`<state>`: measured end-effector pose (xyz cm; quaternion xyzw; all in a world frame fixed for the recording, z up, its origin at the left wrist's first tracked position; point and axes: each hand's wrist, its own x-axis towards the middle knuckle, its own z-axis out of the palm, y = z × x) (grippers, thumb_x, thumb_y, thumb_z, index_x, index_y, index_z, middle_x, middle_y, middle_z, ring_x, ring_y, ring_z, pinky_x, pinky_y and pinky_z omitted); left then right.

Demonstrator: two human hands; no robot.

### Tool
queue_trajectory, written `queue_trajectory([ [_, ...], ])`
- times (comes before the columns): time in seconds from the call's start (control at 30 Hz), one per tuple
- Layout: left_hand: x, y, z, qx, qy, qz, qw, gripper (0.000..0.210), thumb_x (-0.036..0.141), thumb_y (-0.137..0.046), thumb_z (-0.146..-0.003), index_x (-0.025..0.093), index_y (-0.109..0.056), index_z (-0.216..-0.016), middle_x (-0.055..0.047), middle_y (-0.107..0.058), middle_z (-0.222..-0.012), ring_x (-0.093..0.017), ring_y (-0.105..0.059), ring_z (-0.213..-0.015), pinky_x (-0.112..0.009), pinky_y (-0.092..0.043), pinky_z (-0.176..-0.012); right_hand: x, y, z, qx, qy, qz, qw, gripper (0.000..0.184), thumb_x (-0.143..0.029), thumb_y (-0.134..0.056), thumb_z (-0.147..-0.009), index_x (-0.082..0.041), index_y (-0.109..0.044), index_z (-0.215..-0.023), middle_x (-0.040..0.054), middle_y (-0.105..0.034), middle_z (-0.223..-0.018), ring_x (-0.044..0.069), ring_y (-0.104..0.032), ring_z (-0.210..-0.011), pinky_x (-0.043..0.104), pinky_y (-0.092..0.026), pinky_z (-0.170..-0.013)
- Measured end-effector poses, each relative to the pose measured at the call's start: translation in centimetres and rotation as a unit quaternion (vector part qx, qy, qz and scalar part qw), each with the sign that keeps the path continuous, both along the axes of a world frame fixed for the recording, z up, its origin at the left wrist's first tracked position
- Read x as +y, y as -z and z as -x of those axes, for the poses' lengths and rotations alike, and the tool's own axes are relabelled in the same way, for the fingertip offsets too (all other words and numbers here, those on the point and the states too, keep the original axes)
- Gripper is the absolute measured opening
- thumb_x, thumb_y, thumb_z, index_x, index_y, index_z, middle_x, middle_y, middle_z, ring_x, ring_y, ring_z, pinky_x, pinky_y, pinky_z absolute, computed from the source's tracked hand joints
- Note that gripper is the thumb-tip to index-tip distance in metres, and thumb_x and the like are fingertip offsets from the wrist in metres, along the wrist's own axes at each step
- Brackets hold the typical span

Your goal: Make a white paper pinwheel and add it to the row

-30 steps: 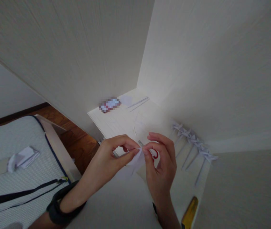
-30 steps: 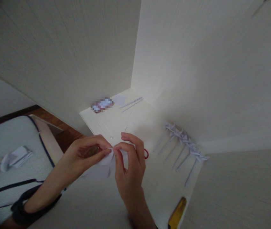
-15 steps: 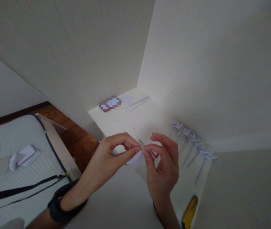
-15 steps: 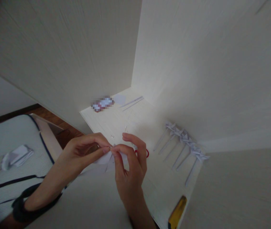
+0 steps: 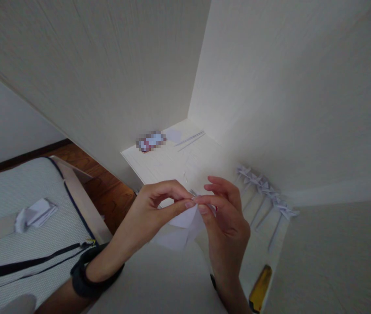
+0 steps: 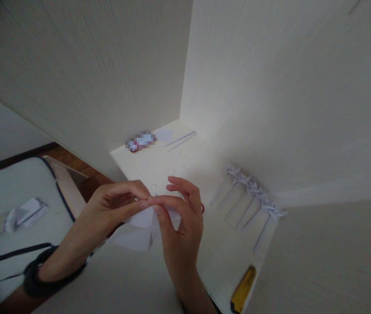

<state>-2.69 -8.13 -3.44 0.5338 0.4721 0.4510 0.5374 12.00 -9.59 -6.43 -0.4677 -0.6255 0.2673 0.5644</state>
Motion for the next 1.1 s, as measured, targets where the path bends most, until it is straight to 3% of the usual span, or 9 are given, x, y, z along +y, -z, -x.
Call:
queue_trajectory([
  [0.3,-0.2,0.1,0.2,0.004,0.003,0.007,1.000,0.012,0.020,-0.065,-0.082,0.017,-0.066,-0.071,0.003,-0.059,-0.063,-0.009,-0.052,-0.059,-0.020,-0.041,-0.055,-0.1,-0.9,-0.6,-0.024,-0.024,-0.009,0.999,0.028,-0.012,-0.051,-0.092,-0.030,-0.072,-0.097,0.0004,-0.058,-0.124,0.016,-0.056,-0.104,0.036,-0.047,-0.089],
  [0.63,-0.6,-0.2,-0.1,0.096,-0.006,-0.069,0.993,0.012,0.016,-0.063,-0.084,0.018,-0.068,-0.072,0.001,-0.066,-0.073,-0.012,-0.060,-0.071,-0.022,-0.045,-0.066,0.3,-1.1,-0.9,-0.051,-0.013,-0.017,0.998,0.012,-0.013,-0.067,-0.083,-0.025,-0.068,-0.086,-0.0002,-0.058,-0.112,0.014,-0.055,-0.105,0.030,-0.046,-0.090],
  [1.1,-0.9,-0.2,0.2,0.129,-0.005,-0.116,0.985,0.011,0.018,-0.070,-0.083,0.019,-0.071,-0.072,0.002,-0.068,-0.071,-0.011,-0.060,-0.066,-0.021,-0.045,-0.064,0.2,-0.9,-0.7,-0.052,0.019,-0.026,0.998,0.010,-0.015,-0.067,-0.084,-0.024,-0.066,-0.078,-0.0001,-0.062,-0.101,0.016,-0.059,-0.098,0.032,-0.048,-0.083],
])
